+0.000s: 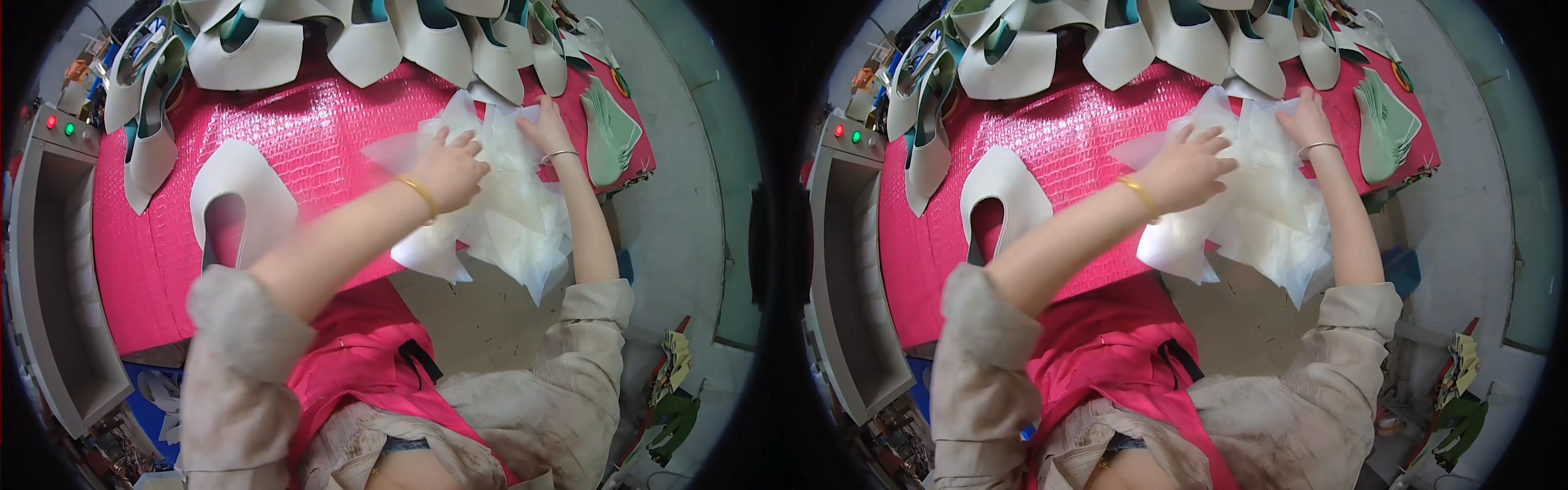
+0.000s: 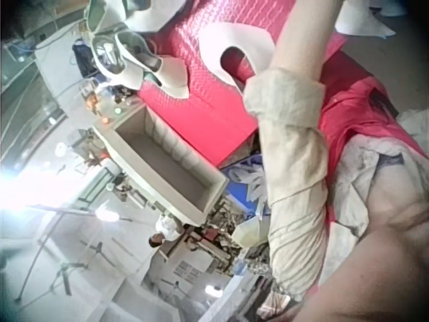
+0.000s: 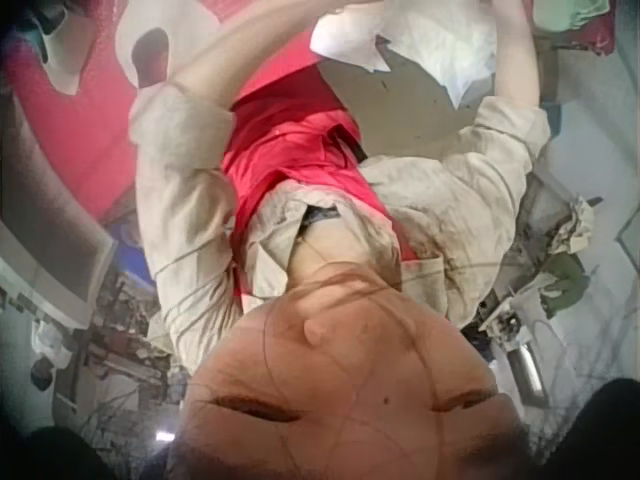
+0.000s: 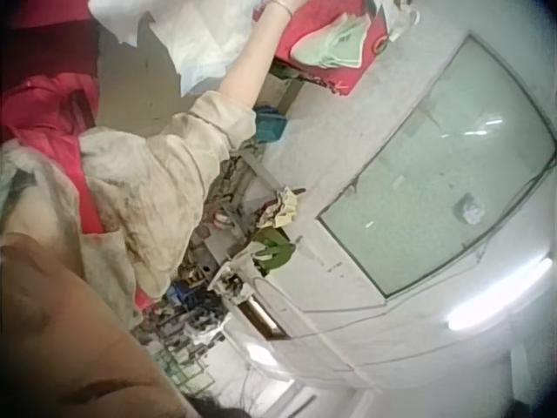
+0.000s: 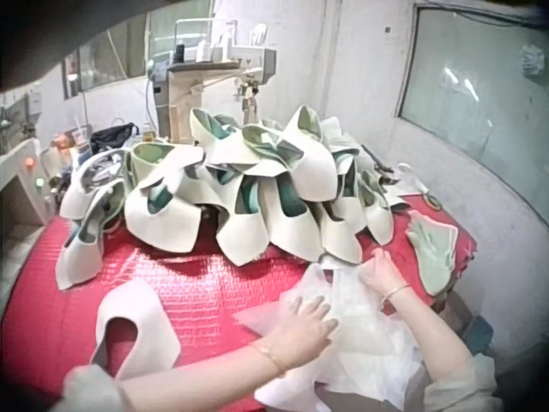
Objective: The person assembles high-heeled shoes by hand, inserting white tissue paper into the toe box, then fitting a light green insole into the shoe upper. They press and smooth the insole edges to secure it, then place the finished shoe on a nearby shelf. The process is repeated for multiple shoes.
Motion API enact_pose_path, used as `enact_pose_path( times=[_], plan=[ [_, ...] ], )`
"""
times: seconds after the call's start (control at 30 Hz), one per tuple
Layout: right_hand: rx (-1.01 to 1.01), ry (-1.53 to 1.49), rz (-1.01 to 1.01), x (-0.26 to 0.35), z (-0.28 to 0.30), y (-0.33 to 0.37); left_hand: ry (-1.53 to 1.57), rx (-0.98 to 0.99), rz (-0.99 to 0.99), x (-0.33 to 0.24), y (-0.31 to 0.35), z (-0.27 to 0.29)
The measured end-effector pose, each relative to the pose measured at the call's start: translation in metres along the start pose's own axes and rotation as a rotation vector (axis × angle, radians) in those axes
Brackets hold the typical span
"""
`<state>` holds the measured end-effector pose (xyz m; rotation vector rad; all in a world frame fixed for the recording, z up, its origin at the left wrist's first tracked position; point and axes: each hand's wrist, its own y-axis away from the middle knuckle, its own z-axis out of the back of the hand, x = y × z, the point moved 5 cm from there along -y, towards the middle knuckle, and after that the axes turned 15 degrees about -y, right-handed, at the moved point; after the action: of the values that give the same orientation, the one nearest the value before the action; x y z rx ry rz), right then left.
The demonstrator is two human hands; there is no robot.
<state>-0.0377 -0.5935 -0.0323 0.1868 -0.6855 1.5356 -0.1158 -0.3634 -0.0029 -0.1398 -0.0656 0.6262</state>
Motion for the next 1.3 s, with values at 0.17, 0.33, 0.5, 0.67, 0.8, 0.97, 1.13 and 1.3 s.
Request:
enact_pose_path(
  times=[0.17, 0.33, 0.5, 0.67, 0.8, 0.97, 1.13, 1.3],
  plan=[
    [0.309, -0.564, -0.462, -0.059, 0.007, 0.022, 0.004, -0.318, 0.174, -0.001, -0.013, -0.045],
    [0.334, -0.708, -0.366, -0.052, 0.021, 0.088, 0.241, -0.025, 0.038, -0.022, -0.017, -0.040],
    [0.199, -0.121, -0.146, 0.003, 0.036, 0.075, 0.077, -0.157, 0.010, -0.054, -0.050, -0.048],
    [0.067, -0.092, -0.039, -0.023, 0.027, 0.045, 0.076, 0.013, 0.031, -0.057, -0.056, -0.048],
    [0.296, -0.462, -0.474, -0.043, 0.008, 0.023, 0.057, -0.147, 0.053, -0.063, -0.042, -0.058],
    [0.179, -1.012, -0.449, -0.026, 0.029, 0.036, 0.114, -0.270, -0.016, -0.057, -0.036, -0.056],
    [0.115, -0.755, -0.579, -0.051, 0.052, 0.022, -0.138, -0.112, -0.012, -0.064, -0.071, -0.057],
    [0.381, -0.347, -0.450, -0.092, 0.039, 0.031, 0.017, -0.045, 0.037, -0.082, -0.070, -0.058]
  ],
)
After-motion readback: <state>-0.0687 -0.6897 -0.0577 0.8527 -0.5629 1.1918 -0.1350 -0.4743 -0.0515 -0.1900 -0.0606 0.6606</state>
